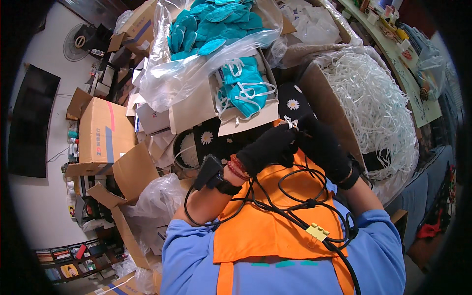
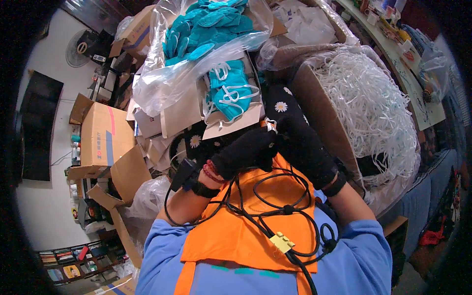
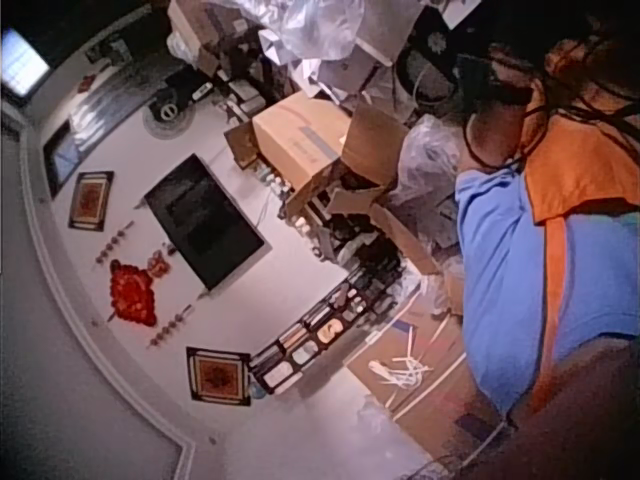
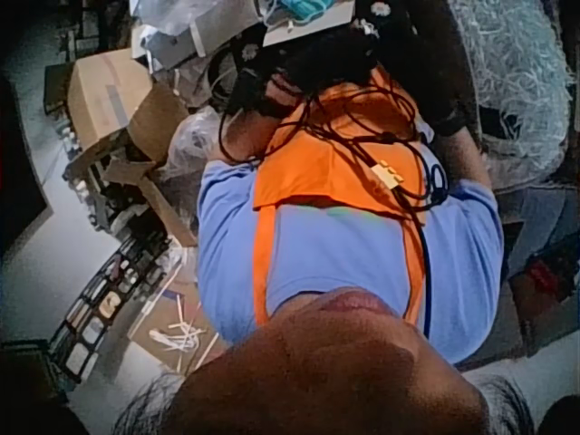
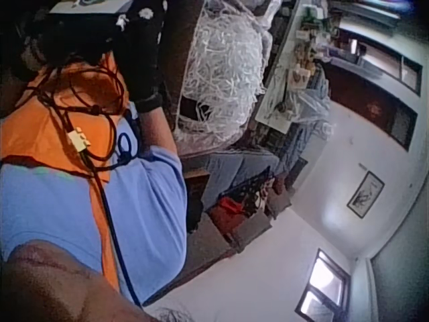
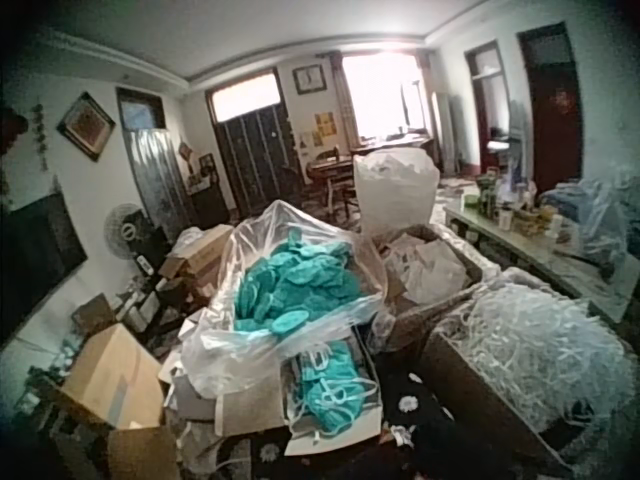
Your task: Sort and organize protective face masks into piles or containers.
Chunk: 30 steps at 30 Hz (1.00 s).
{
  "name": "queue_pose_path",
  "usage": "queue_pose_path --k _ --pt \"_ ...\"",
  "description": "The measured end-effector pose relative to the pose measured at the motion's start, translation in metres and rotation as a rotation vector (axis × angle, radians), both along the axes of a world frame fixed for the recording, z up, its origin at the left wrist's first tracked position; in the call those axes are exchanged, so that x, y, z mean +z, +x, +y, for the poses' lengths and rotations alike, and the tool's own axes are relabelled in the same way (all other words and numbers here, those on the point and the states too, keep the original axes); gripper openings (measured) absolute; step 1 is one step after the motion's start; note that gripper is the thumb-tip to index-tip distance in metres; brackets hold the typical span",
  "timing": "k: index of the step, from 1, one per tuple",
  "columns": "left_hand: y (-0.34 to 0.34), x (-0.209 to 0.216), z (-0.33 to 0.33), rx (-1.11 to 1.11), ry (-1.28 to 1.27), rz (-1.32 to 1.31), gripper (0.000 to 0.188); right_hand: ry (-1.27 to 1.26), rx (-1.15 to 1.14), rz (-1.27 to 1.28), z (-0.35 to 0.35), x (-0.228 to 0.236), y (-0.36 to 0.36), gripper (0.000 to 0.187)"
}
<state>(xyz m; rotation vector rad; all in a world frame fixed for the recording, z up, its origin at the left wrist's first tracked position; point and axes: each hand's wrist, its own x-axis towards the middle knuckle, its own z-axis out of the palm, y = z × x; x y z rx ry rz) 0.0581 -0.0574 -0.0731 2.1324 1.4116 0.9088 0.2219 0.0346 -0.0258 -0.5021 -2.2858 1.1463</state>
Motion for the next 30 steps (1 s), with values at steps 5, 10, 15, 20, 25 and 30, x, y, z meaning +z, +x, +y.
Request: queue_pose_path --k 5,10,15,20,25,30 --pt "0.0 0.01 -0.002 -0.02 0.046 0.16 0.04 -0.053 0.007 0.002 0.005 -0.003 0.002 0.022" --pt "-0.007 0.002 -0.003 -0.003 -0.023 0.331 0.035 -0.424 -0.148 0.041 0.026 0.008 0.012 0.036" --pt "-0.001 0.024 0.0 -0.062 0.036 0.292 0.032 -0.186 0.166 0.08 0.027 0.053 0.0 0.06" --pt "0.005 0.038 -0.018 0.095 -0.351 -0.427 0.037 0.002 0.444 -0.021 0.019 0.029 -0.025 0.068" --pt "-0.002 0.035 -0.015 0.153 -0.272 -0.164 0.029 -0.662 0.504 -0.309 0.017 0.016 -0.02 0.051" --pt "-0.01 0.06 -0.02 0.084 -0.265 0.041 0.022 -0.331 0.479 -0.441 0.016 -0.001 -0.004 0.027"
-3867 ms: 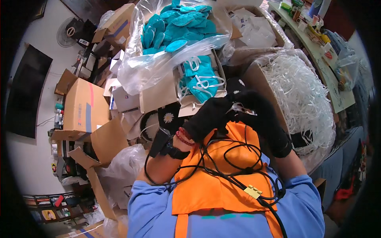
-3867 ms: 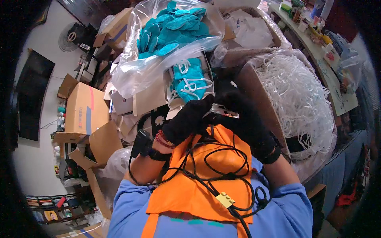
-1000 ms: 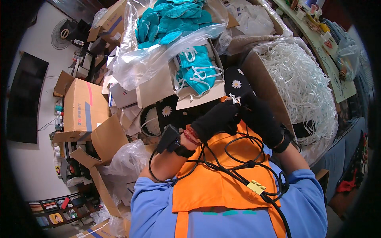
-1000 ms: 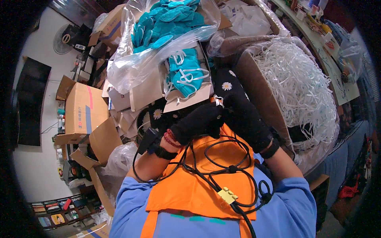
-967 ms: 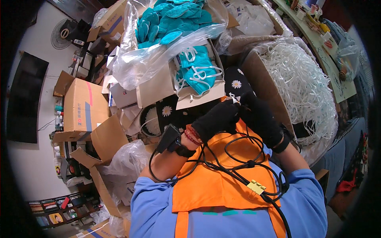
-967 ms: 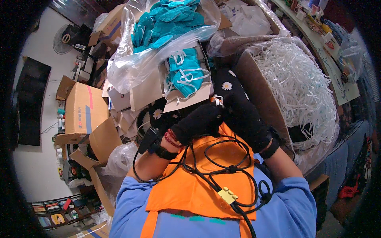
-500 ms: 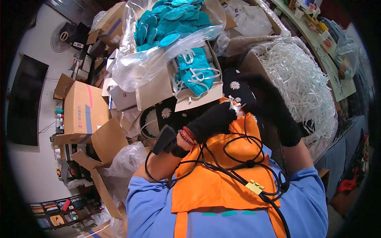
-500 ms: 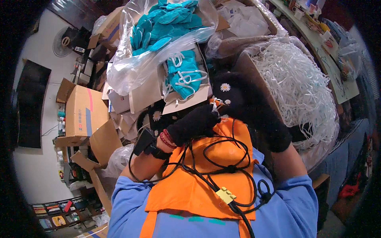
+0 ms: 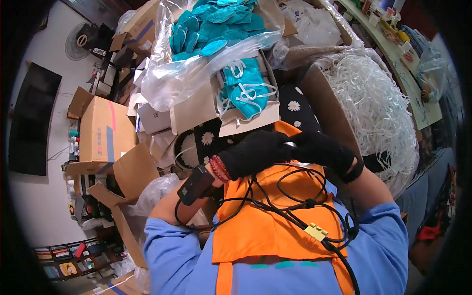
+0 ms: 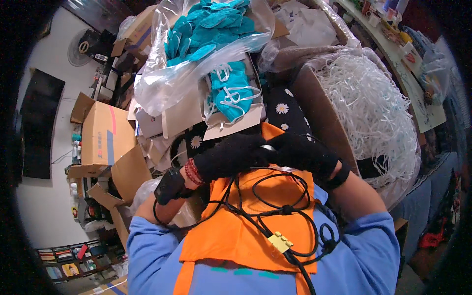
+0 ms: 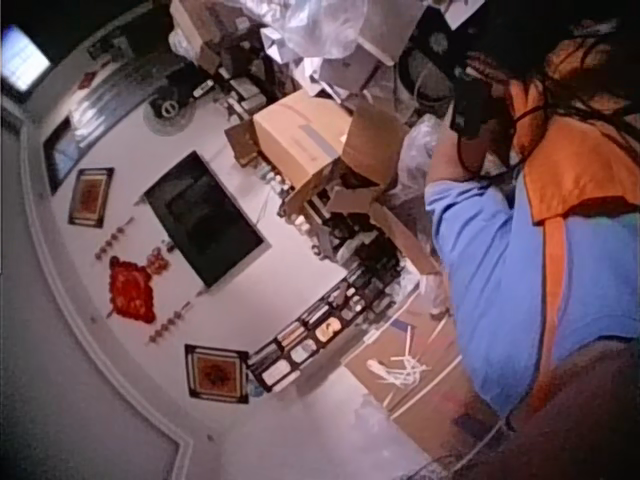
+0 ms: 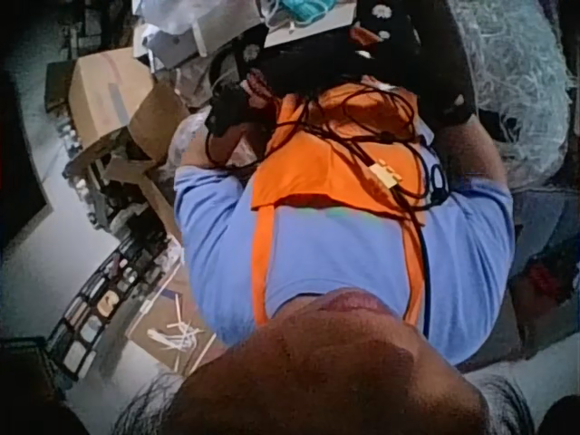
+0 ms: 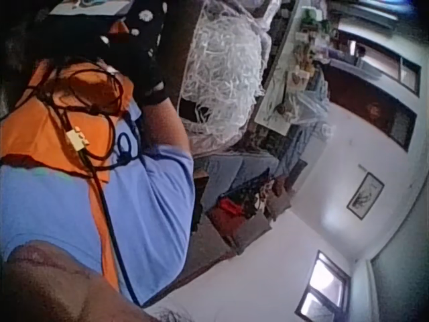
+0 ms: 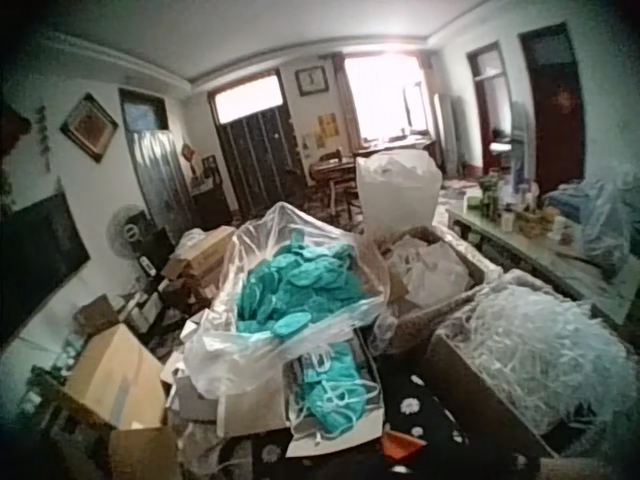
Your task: Sort and organize protective face masks into piles or containers.
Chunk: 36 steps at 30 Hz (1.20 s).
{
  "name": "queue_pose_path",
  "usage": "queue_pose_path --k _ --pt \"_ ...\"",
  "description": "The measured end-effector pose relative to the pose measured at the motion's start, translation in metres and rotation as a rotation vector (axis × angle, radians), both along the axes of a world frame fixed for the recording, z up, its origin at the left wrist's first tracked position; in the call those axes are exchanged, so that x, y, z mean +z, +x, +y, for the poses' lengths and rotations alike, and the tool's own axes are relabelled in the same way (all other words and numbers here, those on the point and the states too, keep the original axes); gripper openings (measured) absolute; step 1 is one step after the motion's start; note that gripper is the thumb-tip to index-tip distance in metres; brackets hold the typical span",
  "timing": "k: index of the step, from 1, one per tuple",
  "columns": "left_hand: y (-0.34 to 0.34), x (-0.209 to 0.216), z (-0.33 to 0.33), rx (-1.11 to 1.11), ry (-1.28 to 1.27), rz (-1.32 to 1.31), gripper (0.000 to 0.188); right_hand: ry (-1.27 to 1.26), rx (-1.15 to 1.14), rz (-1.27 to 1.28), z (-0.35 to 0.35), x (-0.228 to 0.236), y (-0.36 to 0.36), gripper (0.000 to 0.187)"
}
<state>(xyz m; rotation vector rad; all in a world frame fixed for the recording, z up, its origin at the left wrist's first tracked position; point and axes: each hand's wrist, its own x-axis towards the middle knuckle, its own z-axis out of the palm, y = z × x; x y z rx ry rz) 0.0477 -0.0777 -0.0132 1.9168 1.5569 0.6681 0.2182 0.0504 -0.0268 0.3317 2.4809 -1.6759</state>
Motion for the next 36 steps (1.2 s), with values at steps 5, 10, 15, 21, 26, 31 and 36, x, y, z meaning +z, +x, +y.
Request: queue_pose_path --k 5,10,15,21,26,31,36 --pt "-0.009 0.009 -0.021 -0.008 -0.191 -0.121 0.026 0.107 -0.014 0.108 -0.015 0.035 0.018 0.02" --pt "0.002 0.011 -0.03 0.15 -0.525 -0.617 0.024 -0.07 -0.145 0.105 -0.029 0.025 0.014 0.017" --pt "-0.009 0.016 -0.02 0.006 -0.597 -0.452 0.036 0.073 0.018 0.093 -0.014 0.024 0.007 0.019" --pt "-0.016 0.028 -0.008 -0.091 -0.255 -0.178 0.054 -0.017 0.055 -0.005 -0.008 0.022 0.006 0.019" --pt "-0.013 0.025 0.008 -0.215 -0.336 0.023 0.045 0.02 0.122 -0.082 -0.005 0.03 0.002 0.019" --pt "-0.003 0.028 0.01 -0.148 -0.715 -0.232 0.027 0.035 0.162 -0.039 0.005 0.029 0.003 0.017" --pt "-0.003 0.025 -0.006 -0.097 -0.647 -0.448 0.025 0.041 0.182 -0.259 0.004 0.059 0.0 0.022"
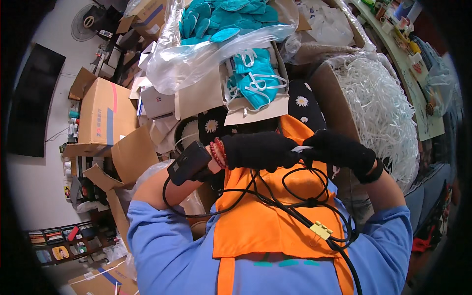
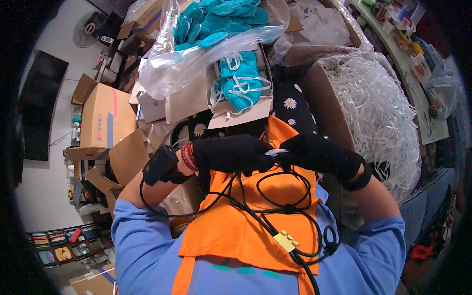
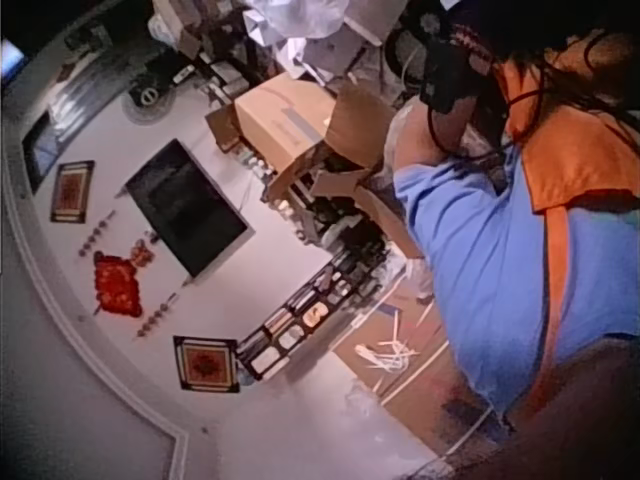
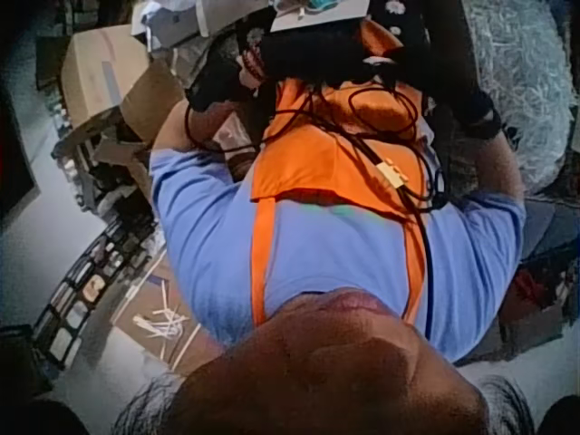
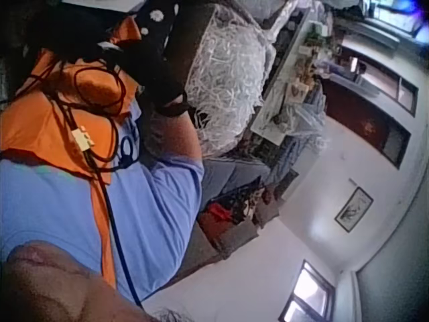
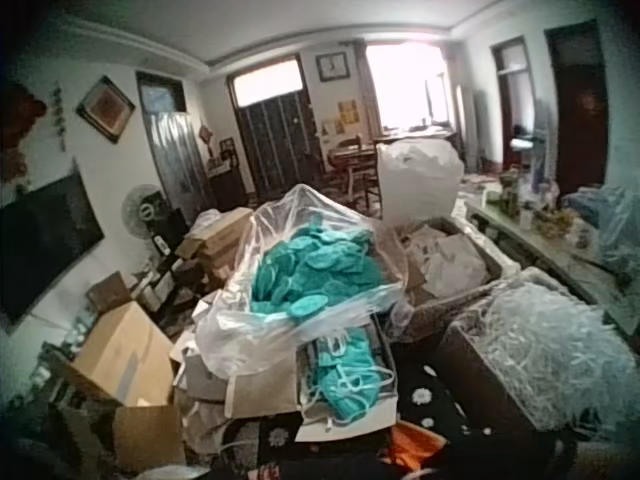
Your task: Sort and organize protective face masks into piles or containers.
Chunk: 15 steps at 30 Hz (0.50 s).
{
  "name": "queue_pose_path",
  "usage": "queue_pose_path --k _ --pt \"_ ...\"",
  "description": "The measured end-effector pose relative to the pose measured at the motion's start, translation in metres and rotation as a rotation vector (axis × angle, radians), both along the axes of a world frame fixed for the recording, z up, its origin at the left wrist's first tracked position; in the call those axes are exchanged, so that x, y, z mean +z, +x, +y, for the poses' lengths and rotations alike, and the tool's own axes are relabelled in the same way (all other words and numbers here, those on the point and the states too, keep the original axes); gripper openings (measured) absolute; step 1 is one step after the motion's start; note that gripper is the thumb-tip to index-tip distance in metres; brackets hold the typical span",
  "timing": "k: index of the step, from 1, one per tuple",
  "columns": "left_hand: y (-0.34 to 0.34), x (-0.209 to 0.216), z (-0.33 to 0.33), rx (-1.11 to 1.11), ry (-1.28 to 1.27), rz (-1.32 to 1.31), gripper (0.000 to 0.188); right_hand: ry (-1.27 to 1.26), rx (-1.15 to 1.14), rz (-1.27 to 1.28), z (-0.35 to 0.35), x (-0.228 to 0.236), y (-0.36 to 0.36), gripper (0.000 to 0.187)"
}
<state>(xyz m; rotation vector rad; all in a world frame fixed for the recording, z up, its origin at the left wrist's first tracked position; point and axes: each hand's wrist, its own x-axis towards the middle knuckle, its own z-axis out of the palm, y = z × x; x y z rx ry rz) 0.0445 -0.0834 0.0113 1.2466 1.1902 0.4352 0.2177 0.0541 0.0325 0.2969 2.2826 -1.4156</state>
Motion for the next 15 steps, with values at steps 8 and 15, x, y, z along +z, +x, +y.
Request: queue_pose_path --k 8,15 --pt "0.002 -0.002 -0.012 0.149 0.03 -0.105 0.027 -0.094 -0.165 0.549 -0.007 -0.03 0.011 0.029" --pt "0.024 0.01 -0.02 0.361 0.36 -0.46 0.023 -0.561 -0.652 0.408 -0.047 0.008 0.014 0.033"
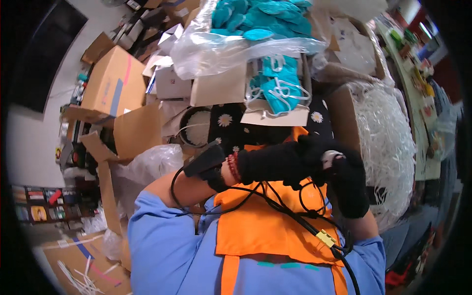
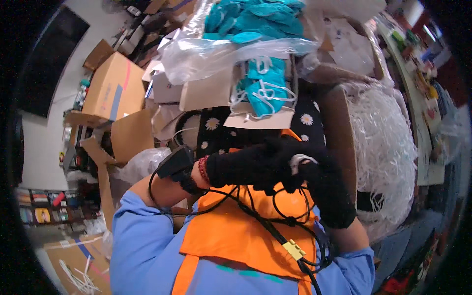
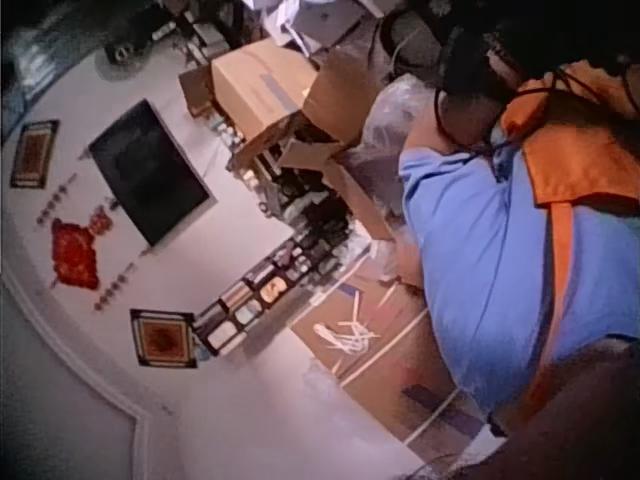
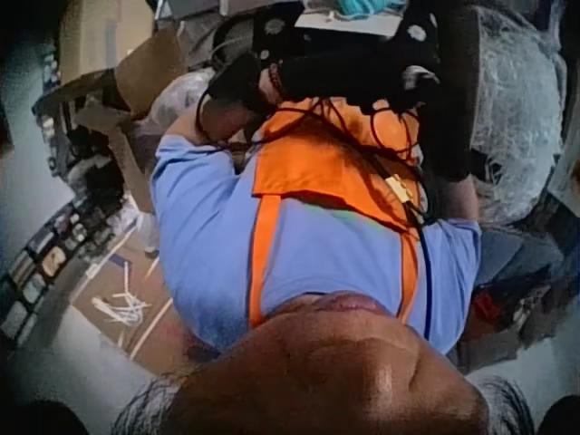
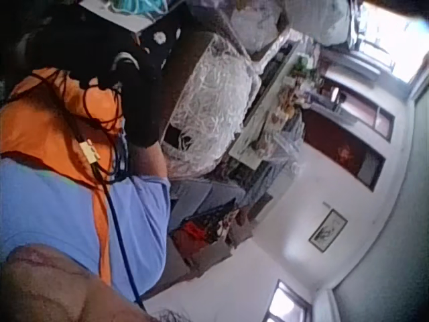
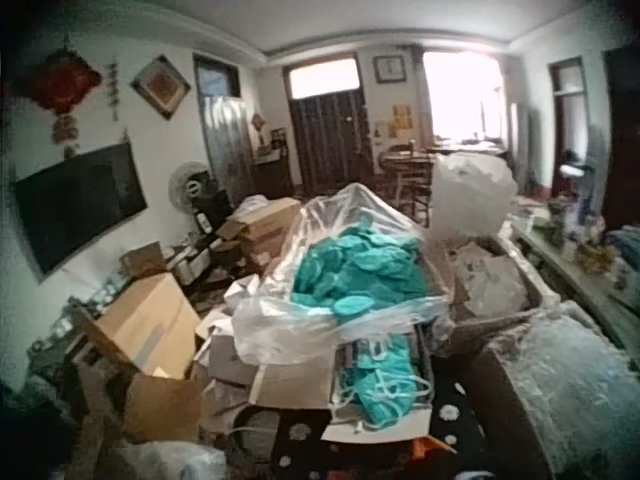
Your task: Sort and organize protective face masks into piles or containers.
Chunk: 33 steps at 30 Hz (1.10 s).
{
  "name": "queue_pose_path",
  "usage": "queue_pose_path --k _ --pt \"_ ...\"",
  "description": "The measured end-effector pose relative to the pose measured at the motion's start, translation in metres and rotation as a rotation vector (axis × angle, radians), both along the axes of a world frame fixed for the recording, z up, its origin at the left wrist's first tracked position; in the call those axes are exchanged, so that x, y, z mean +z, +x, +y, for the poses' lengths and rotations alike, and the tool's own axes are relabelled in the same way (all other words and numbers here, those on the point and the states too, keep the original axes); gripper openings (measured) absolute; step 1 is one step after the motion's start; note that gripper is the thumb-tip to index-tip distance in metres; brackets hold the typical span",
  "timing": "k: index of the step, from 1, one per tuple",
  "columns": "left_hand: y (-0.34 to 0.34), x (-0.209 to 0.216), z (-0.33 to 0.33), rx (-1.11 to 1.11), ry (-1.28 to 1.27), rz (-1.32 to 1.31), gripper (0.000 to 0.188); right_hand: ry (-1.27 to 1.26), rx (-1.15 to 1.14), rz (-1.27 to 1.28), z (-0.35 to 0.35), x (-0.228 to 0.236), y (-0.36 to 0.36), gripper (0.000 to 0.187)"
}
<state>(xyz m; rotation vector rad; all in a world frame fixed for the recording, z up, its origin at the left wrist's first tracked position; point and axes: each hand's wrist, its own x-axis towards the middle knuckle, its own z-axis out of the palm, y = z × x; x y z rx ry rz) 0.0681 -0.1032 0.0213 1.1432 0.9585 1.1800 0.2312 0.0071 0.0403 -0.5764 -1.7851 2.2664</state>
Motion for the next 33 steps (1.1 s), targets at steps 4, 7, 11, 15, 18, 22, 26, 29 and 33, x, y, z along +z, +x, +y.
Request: queue_pose_path --k 4,7,11,15,18,22,26,29,33 --pt "0.004 -0.023 -0.021 -0.193 -0.029 -0.144 0.023 0.034 -0.134 0.099 -0.014 0.001 0.004 0.03" --pt "-0.008 -0.024 -0.049 -0.2 -0.02 0.023 0.023 0.05 -0.165 0.115 -0.011 -0.001 0.008 0.029" --pt "-0.02 -0.027 -0.096 -0.043 -0.016 0.358 0.023 0.051 -0.156 0.144 0.001 -0.005 0.012 0.027" --pt "-0.018 -0.036 -0.138 0.109 0.001 0.64 0.023 0.033 -0.14 0.146 0.014 -0.007 0.014 0.025" --pt "-0.006 -0.043 -0.165 0.202 0.015 0.794 0.023 0.017 -0.125 0.142 0.025 -0.009 0.016 0.023" --pt "0.001 -0.056 -0.187 0.274 0.032 0.935 0.023 -0.013 -0.124 0.142 0.046 -0.011 0.018 0.022" --pt "0.003 -0.07 -0.202 0.322 0.062 1.016 0.024 -0.046 -0.141 0.14 0.074 -0.01 0.023 0.02" --pt "-0.012 -0.076 -0.201 0.417 0.169 1.072 0.024 -0.089 -0.13 0.176 0.105 -0.001 0.02 0.019" --pt "-0.054 -0.042 -0.148 0.287 0.126 1.167 0.024 -0.264 -0.069 0.257 0.136 0.02 0.022 0.017"
